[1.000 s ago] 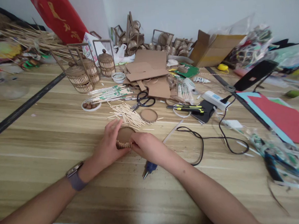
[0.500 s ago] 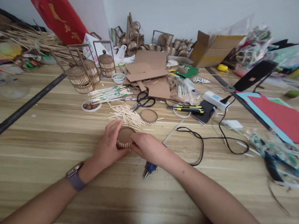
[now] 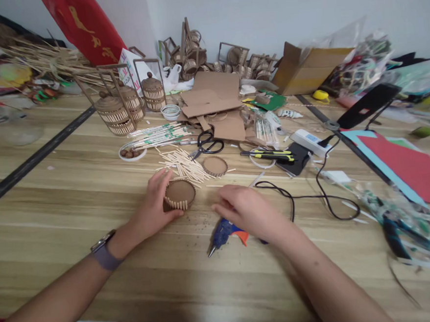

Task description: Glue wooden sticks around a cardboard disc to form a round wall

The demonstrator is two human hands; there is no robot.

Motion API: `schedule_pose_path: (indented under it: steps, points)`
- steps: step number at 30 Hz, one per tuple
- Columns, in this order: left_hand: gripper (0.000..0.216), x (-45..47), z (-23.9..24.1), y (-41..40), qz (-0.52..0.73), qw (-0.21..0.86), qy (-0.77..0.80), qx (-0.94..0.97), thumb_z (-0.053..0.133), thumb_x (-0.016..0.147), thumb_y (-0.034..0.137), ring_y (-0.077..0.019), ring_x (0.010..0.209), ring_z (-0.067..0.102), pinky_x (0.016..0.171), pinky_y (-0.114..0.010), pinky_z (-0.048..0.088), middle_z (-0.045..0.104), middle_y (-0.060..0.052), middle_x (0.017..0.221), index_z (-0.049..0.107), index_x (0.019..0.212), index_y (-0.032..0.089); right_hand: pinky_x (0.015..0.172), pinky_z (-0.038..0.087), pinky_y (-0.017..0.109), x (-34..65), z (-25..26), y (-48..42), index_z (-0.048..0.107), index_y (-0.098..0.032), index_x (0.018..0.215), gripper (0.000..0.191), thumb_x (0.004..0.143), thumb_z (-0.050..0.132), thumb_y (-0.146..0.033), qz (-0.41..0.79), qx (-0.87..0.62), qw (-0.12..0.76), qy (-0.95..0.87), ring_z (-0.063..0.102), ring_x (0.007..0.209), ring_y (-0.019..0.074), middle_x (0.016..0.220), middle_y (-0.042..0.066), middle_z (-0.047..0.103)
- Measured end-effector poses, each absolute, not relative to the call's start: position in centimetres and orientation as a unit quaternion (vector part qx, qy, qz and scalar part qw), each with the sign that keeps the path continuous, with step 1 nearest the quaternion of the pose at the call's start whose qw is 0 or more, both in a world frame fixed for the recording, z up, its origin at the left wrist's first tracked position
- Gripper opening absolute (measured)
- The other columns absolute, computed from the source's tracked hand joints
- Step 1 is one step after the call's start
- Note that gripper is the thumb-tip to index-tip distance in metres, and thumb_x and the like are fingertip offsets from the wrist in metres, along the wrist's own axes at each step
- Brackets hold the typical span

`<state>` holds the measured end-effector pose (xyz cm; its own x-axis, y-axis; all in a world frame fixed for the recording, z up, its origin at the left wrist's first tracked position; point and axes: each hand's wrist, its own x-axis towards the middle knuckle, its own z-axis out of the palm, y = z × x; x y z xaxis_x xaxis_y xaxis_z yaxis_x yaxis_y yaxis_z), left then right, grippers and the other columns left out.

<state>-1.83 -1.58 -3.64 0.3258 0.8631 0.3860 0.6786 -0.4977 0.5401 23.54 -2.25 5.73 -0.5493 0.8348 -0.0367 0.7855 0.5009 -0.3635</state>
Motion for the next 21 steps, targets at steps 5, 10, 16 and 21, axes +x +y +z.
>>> schedule_pose_path:
  steps: [5,10,16,21]
  points:
    - [0.121,-1.1,-3.6,-2.1,0.344,0.123,0.506,0.782,0.09,0.06,0.021,-0.0398,0.145,0.028,0.117,-0.061,0.029,0.028,-0.02,0.152,0.011,0.152,0.027,0.061,0.041,0.027,27.5,5.8,-3.8,0.062,-0.021,0.083,0.022,0.093,0.054,-0.038,0.211,-0.514,-0.028,-0.831,0.062,0.068,0.0192,0.077,0.004,0.067]
    - [0.12,-0.3,-3.8,-2.4,0.345,0.11,0.524,0.771,0.089,0.062,0.022,-0.0413,0.145,0.027,0.115,-0.062,0.03,0.025,-0.022,0.152,0.009,0.152,0.026,0.082,0.047,0.033,28.6,4.4,-4.6,0.064,-0.02,0.107,0.03,0.078,0.067,-0.025,0.292,-0.528,-0.073,-0.794,0.064,0.099,0.0274,0.108,0.01,0.069]
    - [0.115,0.0,-3.7,-2.4,0.344,0.107,0.534,0.765,0.085,0.067,0.019,-0.0407,0.145,0.026,0.113,-0.063,0.033,0.024,-0.019,0.153,0.006,0.151,0.03,0.073,0.045,0.031,28.2,3.5,-3.9,0.06,-0.02,0.088,0.005,0.083,0.059,-0.019,0.332,-0.473,-0.024,-0.816,0.061,0.084,0.0224,0.092,0.006,0.067]
    - [0.113,0.0,-3.7,-2.4,0.337,0.109,0.539,0.765,0.084,0.068,0.019,-0.0409,0.146,0.025,0.113,-0.062,0.034,0.025,-0.021,0.152,0.009,0.151,0.027,0.071,0.046,0.03,28.6,3.7,-4.0,0.059,-0.02,0.087,0.006,0.089,0.056,-0.025,0.377,-0.44,0.014,-0.815,0.06,0.08,0.0202,0.089,0.005,0.067]
